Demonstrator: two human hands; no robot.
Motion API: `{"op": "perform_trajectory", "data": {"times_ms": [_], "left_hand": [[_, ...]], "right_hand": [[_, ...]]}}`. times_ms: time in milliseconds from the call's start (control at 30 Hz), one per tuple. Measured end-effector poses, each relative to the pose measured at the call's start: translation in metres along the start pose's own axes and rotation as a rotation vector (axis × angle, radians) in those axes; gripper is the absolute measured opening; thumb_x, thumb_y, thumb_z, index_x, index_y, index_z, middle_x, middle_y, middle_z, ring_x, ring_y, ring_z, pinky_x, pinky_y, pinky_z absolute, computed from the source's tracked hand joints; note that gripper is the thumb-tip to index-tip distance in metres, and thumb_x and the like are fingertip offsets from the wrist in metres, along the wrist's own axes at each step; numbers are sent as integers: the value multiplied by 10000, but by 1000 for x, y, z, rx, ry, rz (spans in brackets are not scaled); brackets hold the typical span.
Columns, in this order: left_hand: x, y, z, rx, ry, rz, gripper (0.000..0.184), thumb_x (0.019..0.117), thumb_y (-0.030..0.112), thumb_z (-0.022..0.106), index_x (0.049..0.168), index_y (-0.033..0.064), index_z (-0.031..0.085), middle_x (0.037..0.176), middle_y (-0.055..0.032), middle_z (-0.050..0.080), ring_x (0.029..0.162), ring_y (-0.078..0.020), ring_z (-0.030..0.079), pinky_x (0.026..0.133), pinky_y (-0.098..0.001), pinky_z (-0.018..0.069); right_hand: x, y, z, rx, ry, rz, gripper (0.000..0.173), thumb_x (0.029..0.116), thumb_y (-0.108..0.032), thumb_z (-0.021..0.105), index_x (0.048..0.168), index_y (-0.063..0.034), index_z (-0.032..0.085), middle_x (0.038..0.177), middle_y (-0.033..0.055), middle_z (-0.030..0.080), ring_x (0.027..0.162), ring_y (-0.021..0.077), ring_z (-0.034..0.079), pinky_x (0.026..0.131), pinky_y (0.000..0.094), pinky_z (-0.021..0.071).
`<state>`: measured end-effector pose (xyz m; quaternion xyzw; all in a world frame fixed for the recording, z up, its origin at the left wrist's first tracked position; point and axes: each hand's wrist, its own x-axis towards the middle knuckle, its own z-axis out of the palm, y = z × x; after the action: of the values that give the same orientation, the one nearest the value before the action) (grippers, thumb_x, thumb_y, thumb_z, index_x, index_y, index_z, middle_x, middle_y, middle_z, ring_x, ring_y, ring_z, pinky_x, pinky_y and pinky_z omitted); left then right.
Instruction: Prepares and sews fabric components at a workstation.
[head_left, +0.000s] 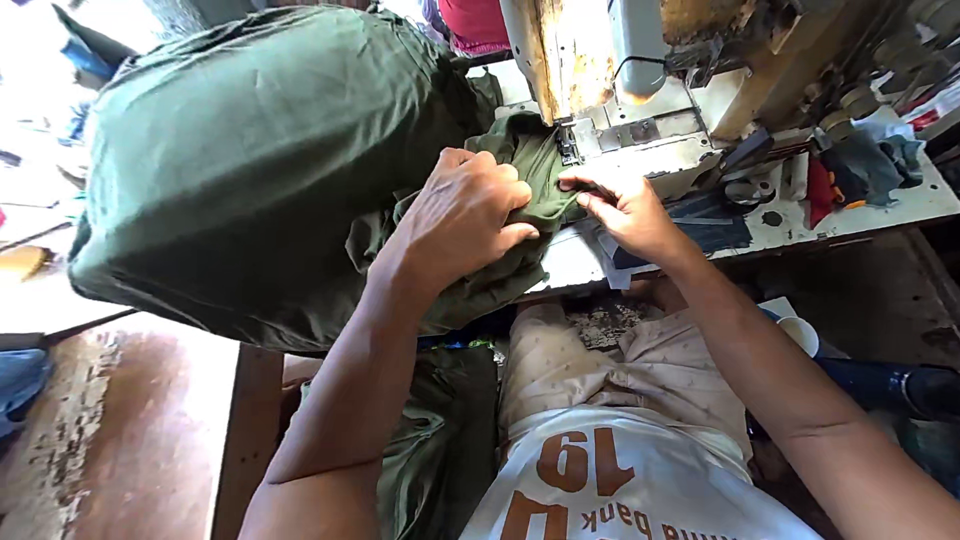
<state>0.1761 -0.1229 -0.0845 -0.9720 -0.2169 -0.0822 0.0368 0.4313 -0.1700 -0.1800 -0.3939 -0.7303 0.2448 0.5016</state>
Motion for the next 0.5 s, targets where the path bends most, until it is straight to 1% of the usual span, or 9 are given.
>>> {"op": "perform_trajectory", "data": {"times_ms": [100,167,200,233,300,333,400,433,500], "left_hand": [[-12,14,-23,-132,131,56,319,1001,396,609,837,124,638,999,-60,648,1073,-279,609,1063,-540,415],[-19,26,-28,-210,162,65,283,1024,327,594,854,108,649,1021,-52,694,1091,-243,654,1087,-511,460],[-20,33,-24,-242,163,61,283,1033,319,584,864,107,667,968,-39,701,1011,-215,671,997,-476,512],[-20,40,-18,-274,164,55,288,1037,321,579,863,112,675,883,-22,676,888,-185,663,843,-427,548],[-17,55,-1,-367,192,56,277,1026,292,598,811,123,640,751,11,590,679,-127,593,587,-330,503],[-15,61,9,-416,226,77,281,1019,268,617,786,111,626,719,8,571,635,-119,572,544,-309,480],[-12,69,31,-486,333,127,286,995,274,672,782,86,634,692,-9,570,624,-128,567,552,-302,470],[-11,71,44,-483,397,138,293,968,328,711,825,76,665,697,-17,588,637,-132,577,577,-306,478],[-7,71,70,-357,514,97,449,887,496,775,1029,72,730,762,-42,637,695,-160,601,661,-340,495]], "right_hand": [[-2,4,-5,112,-11,11,248,1018,-27,583,1231,-9,709,1222,85,720,1137,141,683,1018,327,567],[-9,-1,-6,104,-22,4,186,1002,-28,618,1146,-12,733,1172,81,726,1073,133,694,962,310,587],[-12,-6,-6,88,-45,-8,166,993,-28,628,1115,-13,740,1142,79,725,1038,128,693,933,302,591],[-17,-12,-7,75,-73,-32,151,983,-22,636,1090,-9,741,1115,81,723,1014,128,687,916,302,589],[-32,-28,-7,55,-116,-75,136,964,-2,656,1073,-7,736,1097,84,716,1040,148,684,950,326,587],[-40,-36,-6,43,-120,-88,143,961,-3,663,1083,-14,736,1103,79,713,1062,154,679,970,340,581],[-56,-43,-1,1,-71,-97,158,973,-11,659,1105,-21,745,1143,77,724,1119,163,682,1011,355,578],[-63,-44,2,-28,-32,-85,161,974,-8,657,1105,-18,750,1159,83,725,1117,162,689,992,345,589],[-74,-43,8,-111,36,-49,182,971,-14,661,1121,-41,760,1211,82,712,1085,140,695,923,312,609]]}}
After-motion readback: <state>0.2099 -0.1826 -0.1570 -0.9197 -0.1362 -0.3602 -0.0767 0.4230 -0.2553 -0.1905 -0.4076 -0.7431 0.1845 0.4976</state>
